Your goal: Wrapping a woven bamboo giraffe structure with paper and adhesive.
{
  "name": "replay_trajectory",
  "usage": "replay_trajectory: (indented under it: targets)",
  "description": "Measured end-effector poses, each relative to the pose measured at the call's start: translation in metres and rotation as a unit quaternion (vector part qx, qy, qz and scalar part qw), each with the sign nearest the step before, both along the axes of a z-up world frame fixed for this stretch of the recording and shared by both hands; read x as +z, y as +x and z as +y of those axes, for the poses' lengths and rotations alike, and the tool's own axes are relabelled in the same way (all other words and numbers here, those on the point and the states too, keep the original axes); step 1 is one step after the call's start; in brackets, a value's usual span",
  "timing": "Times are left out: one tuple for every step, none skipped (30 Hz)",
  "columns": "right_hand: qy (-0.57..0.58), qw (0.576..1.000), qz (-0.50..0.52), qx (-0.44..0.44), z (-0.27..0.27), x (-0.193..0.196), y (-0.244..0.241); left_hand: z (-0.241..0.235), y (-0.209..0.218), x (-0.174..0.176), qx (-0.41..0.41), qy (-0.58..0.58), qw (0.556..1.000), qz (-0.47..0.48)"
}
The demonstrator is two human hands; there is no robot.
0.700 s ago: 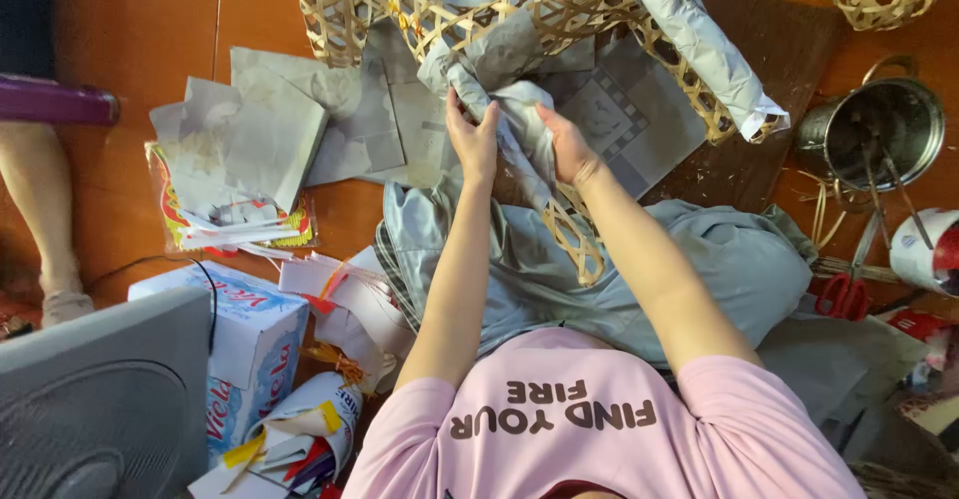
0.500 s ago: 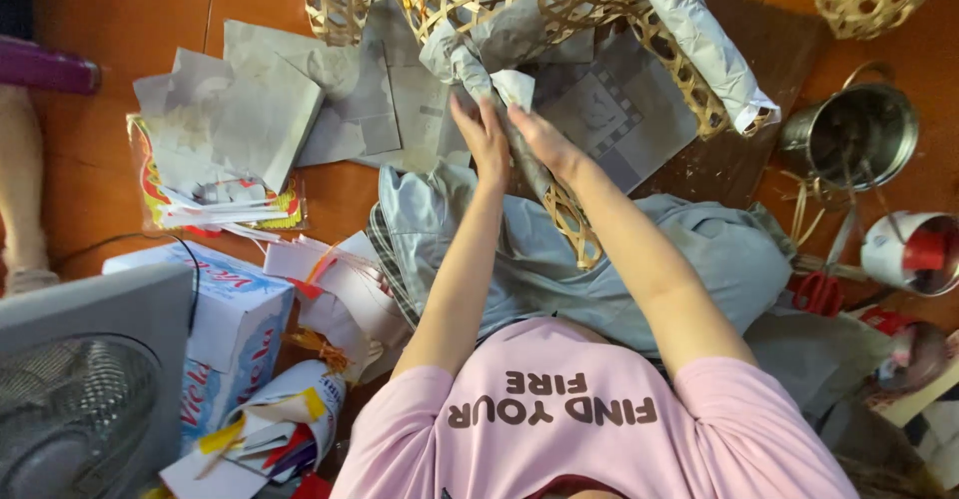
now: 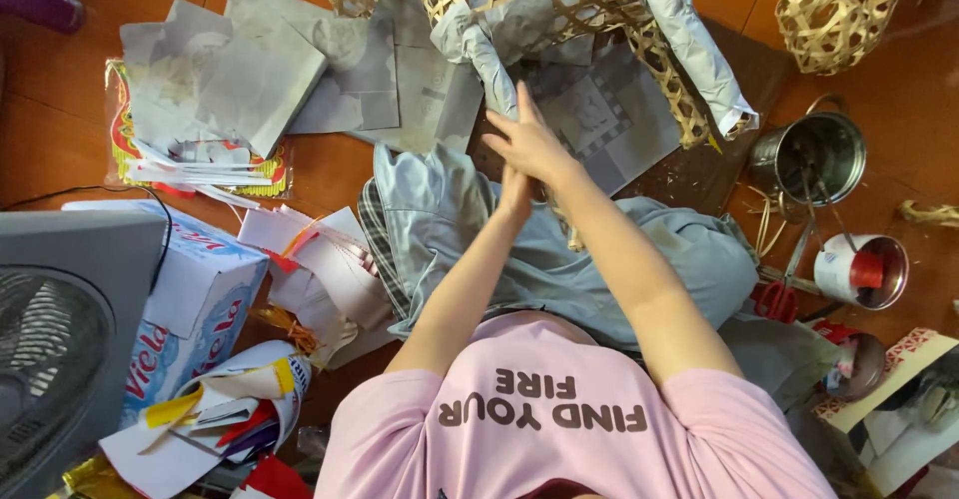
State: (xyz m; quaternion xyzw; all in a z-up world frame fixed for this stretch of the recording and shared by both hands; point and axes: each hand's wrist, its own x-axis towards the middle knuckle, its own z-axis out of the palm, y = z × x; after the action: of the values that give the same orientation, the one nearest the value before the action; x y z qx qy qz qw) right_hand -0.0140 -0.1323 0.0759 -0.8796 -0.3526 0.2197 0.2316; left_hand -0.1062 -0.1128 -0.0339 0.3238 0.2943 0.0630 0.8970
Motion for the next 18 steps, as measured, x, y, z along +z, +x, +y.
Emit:
replay_trajectory:
  targets:
    - [-0.001, 1.0, -0.002, 0.002, -0.01, 0.006, -0.007, 0.016, 0.003, 0.009, 0.002, -0.001, 1.0, -0.002]
    - [0.061, 0.997, -0.006, -0.043, -0.023, 0.012, -0.014, 0.029, 0.006, 0.018, 0.026, 0.119, 0.992, 0.021]
    - [0.123, 0.988, -0.01, -0.087, -0.035, 0.017, -0.021, 0.043, 0.009, 0.026, 0.051, 0.237, 0.969, 0.046]
    - [0.121, 0.989, -0.011, -0.085, -0.033, 0.039, -0.025, 0.047, 0.017, 0.035, 0.053, 0.235, 0.97, 0.046]
    - [0.069, 0.971, 0.16, -0.164, -0.031, 0.06, -0.029, 0.052, 0.027, 0.045, 0.075, 0.33, 0.939, 0.069]
    - [0.014, 0.914, 0.33, -0.235, -0.029, 0.08, -0.037, 0.057, 0.032, 0.053, 0.093, 0.422, 0.897, 0.093]
    - [0.012, 0.914, 0.331, -0.236, -0.033, 0.064, -0.037, 0.053, 0.047, 0.04, 0.092, 0.42, 0.898, 0.095]
    - [0.054, 0.921, 0.315, -0.224, -0.037, 0.047, -0.038, 0.05, 0.062, 0.027, 0.061, 0.478, 0.871, 0.09]
    - [0.096, 0.926, 0.297, -0.211, -0.042, 0.03, -0.038, 0.046, 0.078, 0.014, 0.029, 0.533, 0.841, 0.084]
    - [0.097, 0.928, 0.293, -0.209, -0.036, 0.04, -0.038, 0.05, 0.092, 0.012, 0.032, 0.534, 0.841, 0.081]
    - [0.073, 0.924, 0.304, -0.218, -0.031, 0.05, -0.038, 0.055, 0.106, 0.01, 0.058, 0.561, 0.817, 0.118]
    - [0.047, 0.921, 0.314, -0.226, -0.027, 0.061, -0.036, 0.058, 0.122, 0.009, 0.086, 0.586, 0.791, 0.155]
    - [0.047, 0.923, 0.309, -0.224, -0.035, 0.029, -0.031, 0.067, 0.129, 0.008, 0.091, 0.585, 0.791, 0.152]
    - [0.084, 0.964, 0.195, -0.16, -0.044, -0.003, -0.028, 0.075, 0.133, 0.006, 0.06, 0.513, 0.829, 0.217]
    - [0.12, 0.985, 0.079, -0.091, -0.053, -0.035, -0.023, 0.084, 0.138, 0.004, 0.025, 0.434, 0.857, 0.277]
    - [0.12, 0.986, 0.077, -0.087, -0.042, -0.002, -0.024, 0.089, 0.141, -0.001, 0.029, 0.433, 0.857, 0.277]
    - [0.072, 0.97, 0.175, -0.15, -0.032, 0.032, -0.026, 0.095, 0.144, -0.005, 0.053, 0.256, 0.949, 0.177]
    - [0.021, 0.939, 0.272, -0.21, -0.022, 0.065, -0.029, 0.1, 0.144, -0.01, 0.075, 0.066, 0.993, 0.068]
